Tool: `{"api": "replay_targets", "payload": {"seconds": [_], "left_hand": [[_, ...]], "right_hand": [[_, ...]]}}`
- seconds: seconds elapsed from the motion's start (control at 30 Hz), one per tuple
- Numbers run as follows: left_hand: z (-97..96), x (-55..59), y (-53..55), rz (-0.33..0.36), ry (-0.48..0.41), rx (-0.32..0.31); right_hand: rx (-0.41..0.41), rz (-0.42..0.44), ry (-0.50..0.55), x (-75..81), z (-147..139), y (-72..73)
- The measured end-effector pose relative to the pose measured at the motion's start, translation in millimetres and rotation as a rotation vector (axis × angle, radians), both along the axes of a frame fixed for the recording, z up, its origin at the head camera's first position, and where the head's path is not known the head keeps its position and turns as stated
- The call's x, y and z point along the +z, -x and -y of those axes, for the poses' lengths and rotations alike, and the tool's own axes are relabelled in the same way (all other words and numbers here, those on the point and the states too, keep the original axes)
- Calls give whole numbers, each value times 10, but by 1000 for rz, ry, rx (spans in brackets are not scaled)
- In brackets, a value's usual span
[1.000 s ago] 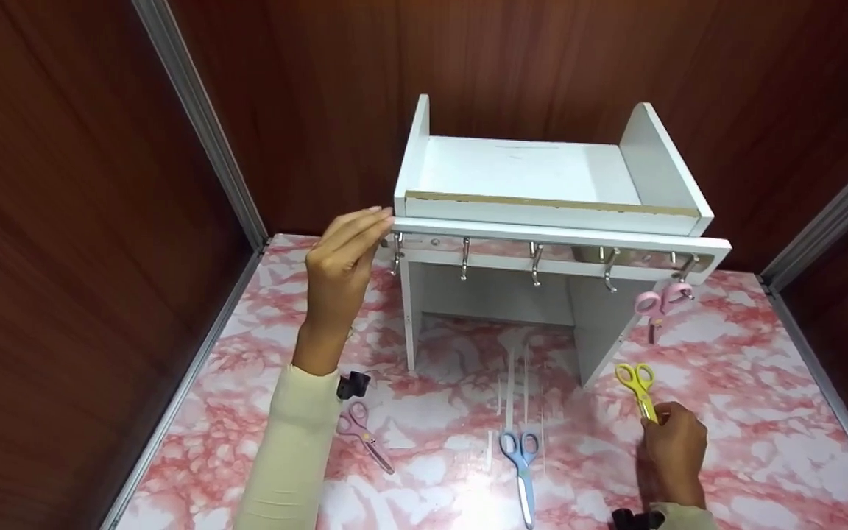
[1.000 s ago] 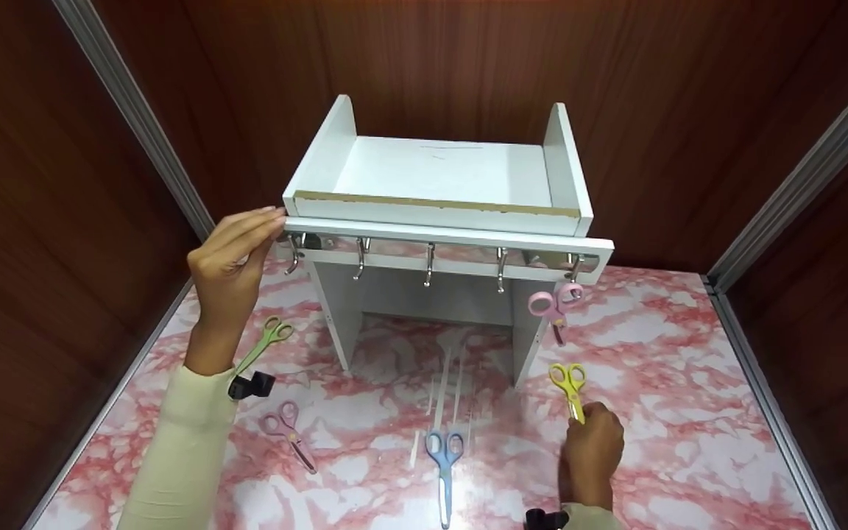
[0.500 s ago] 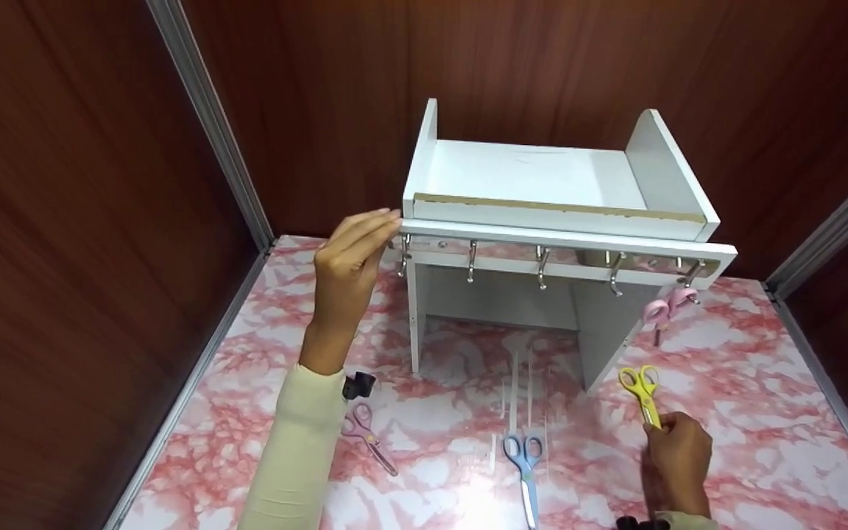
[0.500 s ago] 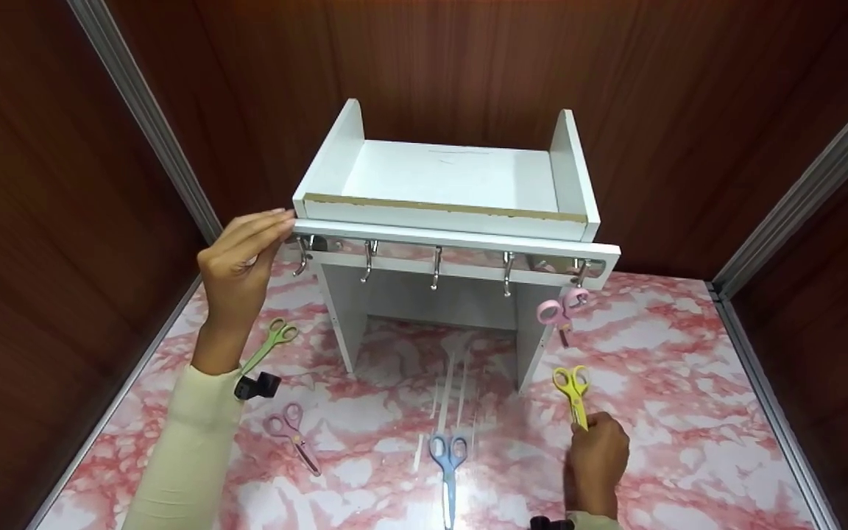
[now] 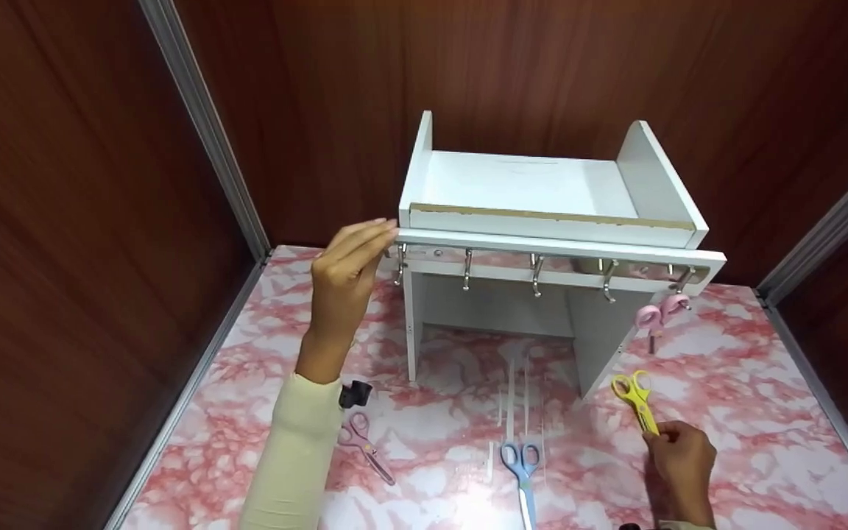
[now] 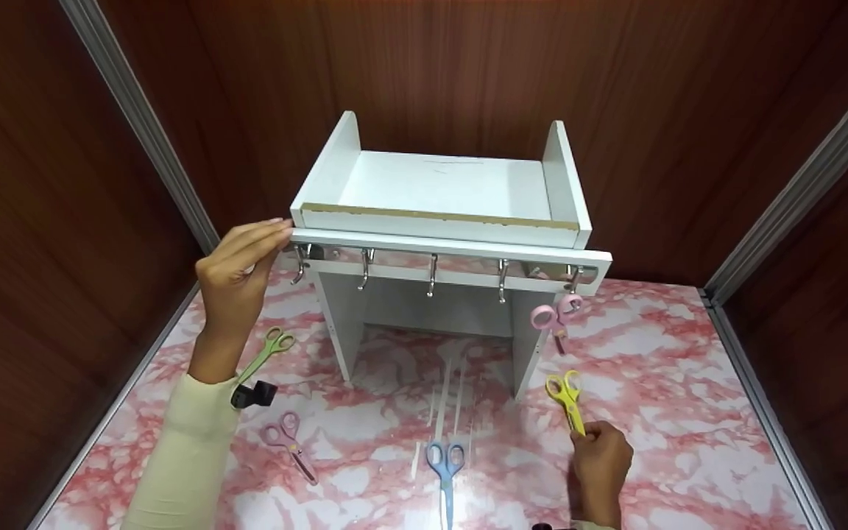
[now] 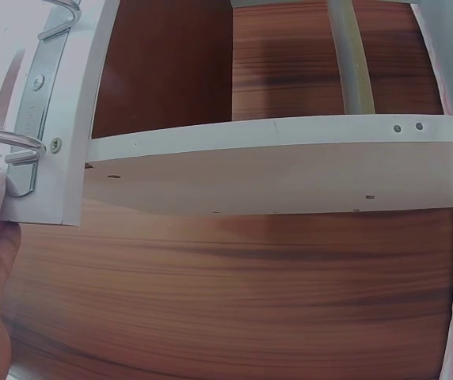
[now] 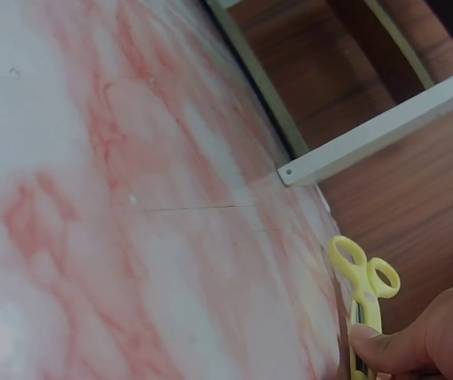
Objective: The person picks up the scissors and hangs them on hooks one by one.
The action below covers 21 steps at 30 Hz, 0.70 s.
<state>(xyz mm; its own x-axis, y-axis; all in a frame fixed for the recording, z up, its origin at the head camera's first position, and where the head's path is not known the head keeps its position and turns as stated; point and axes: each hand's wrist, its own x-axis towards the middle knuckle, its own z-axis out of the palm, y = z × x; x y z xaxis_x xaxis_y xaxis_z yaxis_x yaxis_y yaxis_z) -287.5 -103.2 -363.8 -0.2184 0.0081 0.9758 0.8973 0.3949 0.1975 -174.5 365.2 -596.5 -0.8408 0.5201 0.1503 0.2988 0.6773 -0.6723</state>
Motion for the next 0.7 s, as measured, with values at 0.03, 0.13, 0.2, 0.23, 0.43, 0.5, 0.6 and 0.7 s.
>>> {"api": "replay_targets", "payload": {"seconds": [0.03,0.13,0.2,0.23,0.43,0.5,0.6,0.7], "left_hand": [[-6,5,0,0,0,-4],[-8,4,0,3,0,-12],[1,1,-3,3,0,-12],[10,-4,-8,3,-3,-11],[29,-18,-10,15,-6,-9],[26,-22,-7,15,-1,-7],[15,-28,3,13,-3,-1],[2,-27,15,15,-1,6]], "right_hand": [[-4,3,11,4,-8,-9],[-3,25,42,21,-9,-35],[4,31,56,32,3,-51],[13,35,61,44,11,-52],[16,32,64,153,59,-97],[9,12,57,203,76,-125],[4,-20,66,286,105,-163],[0,-53,97,365,133,-195]]}}
